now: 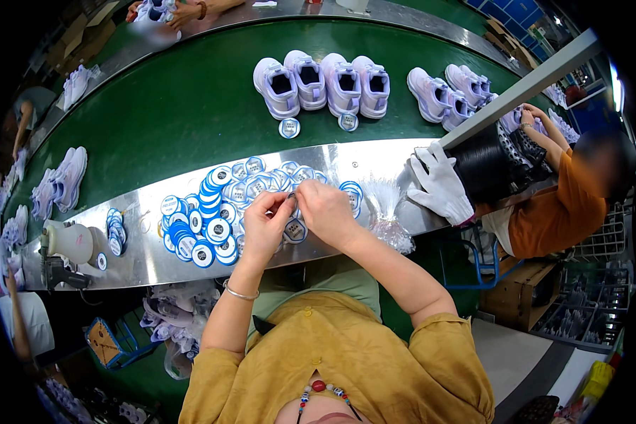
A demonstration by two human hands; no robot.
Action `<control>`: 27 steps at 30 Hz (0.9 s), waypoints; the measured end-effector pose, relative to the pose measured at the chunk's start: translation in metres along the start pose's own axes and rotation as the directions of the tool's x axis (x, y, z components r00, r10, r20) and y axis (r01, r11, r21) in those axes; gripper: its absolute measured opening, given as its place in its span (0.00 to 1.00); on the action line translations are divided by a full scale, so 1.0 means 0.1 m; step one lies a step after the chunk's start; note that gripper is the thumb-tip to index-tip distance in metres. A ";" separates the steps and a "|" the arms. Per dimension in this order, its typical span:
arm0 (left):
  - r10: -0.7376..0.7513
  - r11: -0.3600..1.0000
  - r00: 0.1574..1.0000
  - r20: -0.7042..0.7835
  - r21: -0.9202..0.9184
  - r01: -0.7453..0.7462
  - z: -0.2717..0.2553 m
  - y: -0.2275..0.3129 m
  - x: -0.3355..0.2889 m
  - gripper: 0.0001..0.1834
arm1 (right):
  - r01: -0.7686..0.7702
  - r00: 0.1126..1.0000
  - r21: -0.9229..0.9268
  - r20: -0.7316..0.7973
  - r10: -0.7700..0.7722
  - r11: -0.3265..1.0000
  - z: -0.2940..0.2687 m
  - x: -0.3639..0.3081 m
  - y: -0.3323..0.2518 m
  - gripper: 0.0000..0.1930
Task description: The person peels circular blue and white labels from a pile on a metal tray and places them inside the tongue area of white sneakers moving along a conveyor belt. The person handles the labels and shoes by hand without using tools.
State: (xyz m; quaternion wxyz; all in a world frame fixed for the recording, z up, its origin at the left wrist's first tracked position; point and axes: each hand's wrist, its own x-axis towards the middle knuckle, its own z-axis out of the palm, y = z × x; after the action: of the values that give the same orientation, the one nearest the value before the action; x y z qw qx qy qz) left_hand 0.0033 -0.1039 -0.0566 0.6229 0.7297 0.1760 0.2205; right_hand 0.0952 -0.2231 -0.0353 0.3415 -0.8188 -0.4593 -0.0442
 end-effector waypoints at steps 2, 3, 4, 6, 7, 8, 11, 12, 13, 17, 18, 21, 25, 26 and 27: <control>-0.189 0.950 0.981 0.036 -0.247 0.192 -0.04 0.06 -0.02 0.05 | 0.015 1.000 0.032 -0.019 -0.014 0.999 0.03 -0.05 0.00 0.03; -0.279 0.890 0.959 0.057 -0.359 0.280 -0.07 0.08 -0.05 0.05 | 0.030 0.999 0.059 -0.024 -0.029 0.998 0.06 -0.06 -0.01 0.03; -0.289 0.871 0.955 0.070 -0.395 0.292 -0.09 0.05 -0.08 0.05 | 0.056 0.998 0.075 -0.031 -0.054 0.996 0.07 -0.08 -0.04 0.03; -0.305 0.825 0.947 0.100 -0.469 0.315 -0.07 -0.02 -0.14 0.05 | 0.105 0.994 0.103 -0.046 -0.101 0.989 0.07 -0.15 -0.10 0.03; -0.302 0.818 0.949 0.093 -0.486 0.308 -0.07 0.00 -0.17 0.04 | 0.117 0.992 0.114 -0.063 -0.110 0.987 0.09 -0.18 -0.14 0.03; -0.303 0.818 0.948 0.091 -0.486 0.308 -0.10 0.00 -0.19 0.04 | 0.117 0.993 0.107 -0.036 -0.114 0.987 0.10 -0.19 -0.16 0.03; -0.304 0.834 0.950 0.072 -0.461 0.302 -0.15 -0.03 -0.27 0.04 | 0.075 0.997 0.159 0.016 -0.078 0.984 0.16 -0.23 -0.19 0.04; -0.294 0.856 0.954 0.064 -0.427 0.293 -0.19 -0.04 -0.29 0.04 | 0.034 0.999 0.227 0.016 -0.039 0.973 0.19 -0.23 -0.22 0.04; -0.284 0.875 0.957 0.056 -0.392 0.283 -0.23 -0.04 -0.31 0.04 | -0.006 1.000 0.293 0.020 0.000 0.956 0.22 -0.23 -0.25 0.05; -0.317 0.875 0.945 0.080 -0.360 0.324 -0.38 0.01 -0.39 0.04 | -0.319 0.939 0.616 0.307 0.153 0.720 0.21 -0.12 -0.30 0.07; -0.333 0.871 0.938 0.095 -0.351 0.345 -0.43 0.05 -0.39 0.04 | -0.356 0.916 0.594 0.374 0.144 0.721 0.24 -0.12 -0.29 0.07; -0.300 0.913 0.953 0.038 -0.276 0.299 -0.53 0.05 -0.49 0.04 | -0.410 0.856 0.546 0.508 0.101 0.730 0.28 -0.10 -0.28 0.09; 0.071 0.930 0.964 -0.256 0.365 0.029 -0.81 -0.06 -0.53 0.09 | -0.373 0.841 0.473 0.536 0.075 0.798 0.27 0.03 -0.44 0.07; 0.146 0.822 0.939 -0.310 0.567 0.060 -0.89 -0.03 -0.52 0.12 | -0.385 0.846 0.471 0.524 0.100 0.794 0.28 0.05 -0.47 0.07; 0.219 0.731 0.932 -0.288 0.681 0.039 -0.95 -0.05 -0.52 0.14 | -0.396 0.849 0.471 0.514 0.120 0.788 0.31 0.06 -0.51 0.07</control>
State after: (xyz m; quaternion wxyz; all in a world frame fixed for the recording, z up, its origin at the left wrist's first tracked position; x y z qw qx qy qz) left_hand -0.0913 -0.0520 -0.0552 0.2619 0.8623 0.3152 0.2974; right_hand 0.0511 -0.1828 -0.0297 0.4509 -0.7250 -0.3986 0.3350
